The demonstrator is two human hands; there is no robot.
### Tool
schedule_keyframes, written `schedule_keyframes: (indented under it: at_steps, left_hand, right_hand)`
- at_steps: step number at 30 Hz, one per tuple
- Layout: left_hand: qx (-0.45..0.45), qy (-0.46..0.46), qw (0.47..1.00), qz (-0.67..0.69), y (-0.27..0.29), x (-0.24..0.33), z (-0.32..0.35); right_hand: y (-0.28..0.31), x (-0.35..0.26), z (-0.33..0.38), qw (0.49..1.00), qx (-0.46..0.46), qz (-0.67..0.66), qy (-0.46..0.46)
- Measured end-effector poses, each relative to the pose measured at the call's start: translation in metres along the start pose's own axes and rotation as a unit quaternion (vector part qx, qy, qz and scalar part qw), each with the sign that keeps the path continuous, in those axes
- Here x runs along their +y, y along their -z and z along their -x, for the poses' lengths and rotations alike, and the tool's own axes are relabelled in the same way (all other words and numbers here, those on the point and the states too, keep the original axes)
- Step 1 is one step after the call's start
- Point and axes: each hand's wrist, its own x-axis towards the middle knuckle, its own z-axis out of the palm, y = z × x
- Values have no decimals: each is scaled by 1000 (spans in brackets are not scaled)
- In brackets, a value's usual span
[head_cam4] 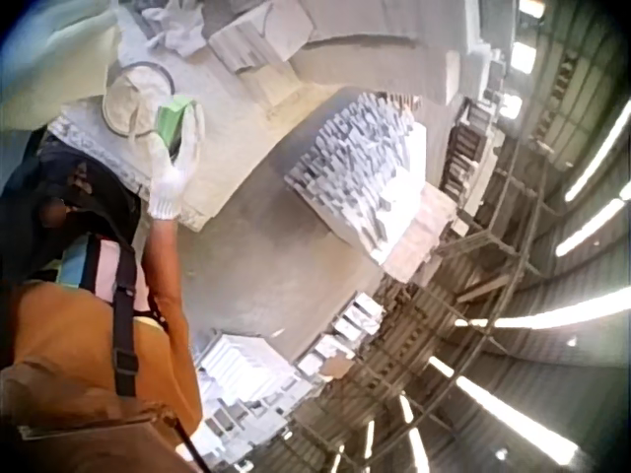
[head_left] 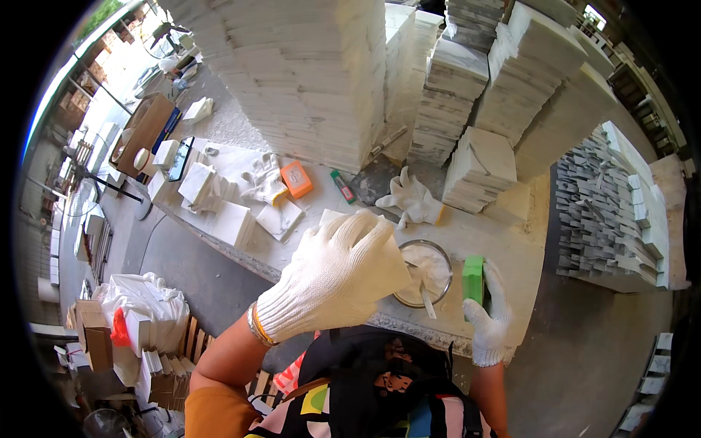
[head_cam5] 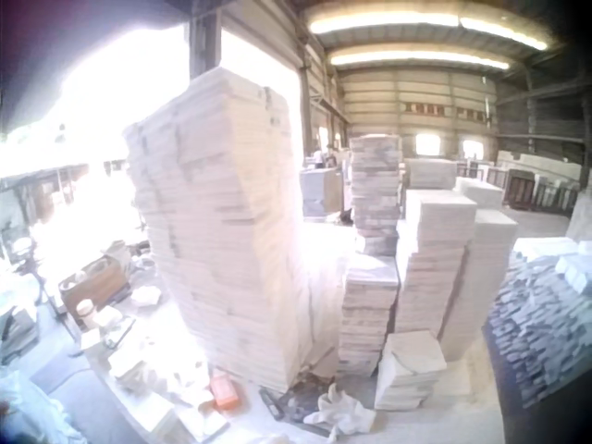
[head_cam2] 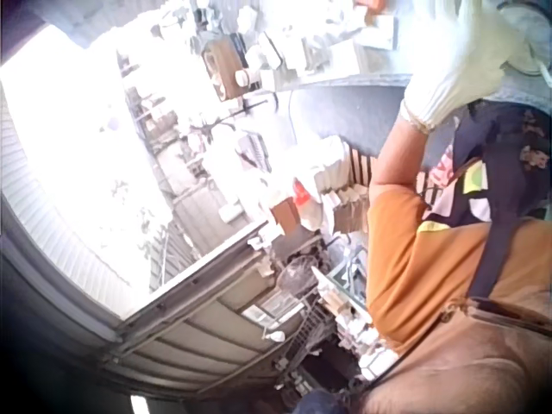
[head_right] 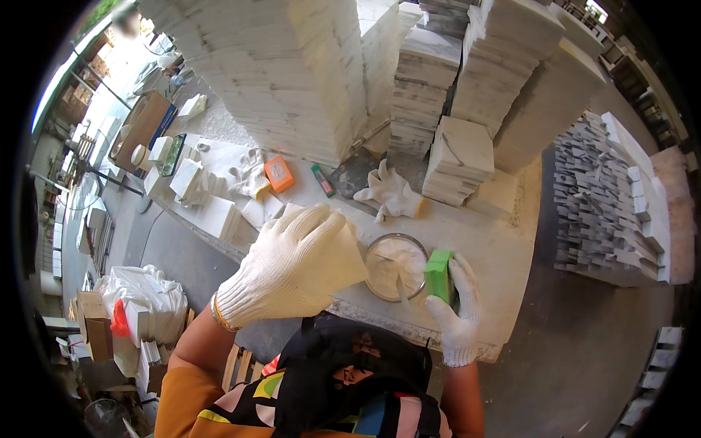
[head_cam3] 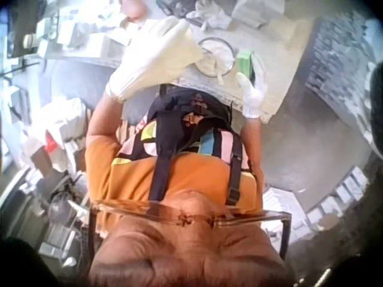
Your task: The person repeatedly picks up small white rectangular blocks, rubs their edges with a green abrasive block, and uses a metal putty knife to scrape and smooth the surfaces. Finished blocks are stacked on the workbench.
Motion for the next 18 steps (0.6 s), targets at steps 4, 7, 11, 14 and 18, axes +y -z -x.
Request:
schedule_keyframes:
  at_steps: [4,7,11,14,18]
  left_hand:
    - [-23,-83,996,29,1,-16,-6]
    - [-6,-65,998,5,1,-19,3]
    - [4,-44,999,6,2,-23,14]
    - [-20,-28,999,-4,-3,-29,19]
    - [-6,-27,1000,14,-6,-31,21]
  right_hand:
    - [-22,-14,-16,991,-61,-105,-51]
    - [-36,-20,-25,974,-110,-184,-70]
    - [-54,-26,-37,944,-174,-273,-62]
    - [-67,-22,-40,948,-202,-242,47]
    - [-58,17,-33,962,-204,-175,49]
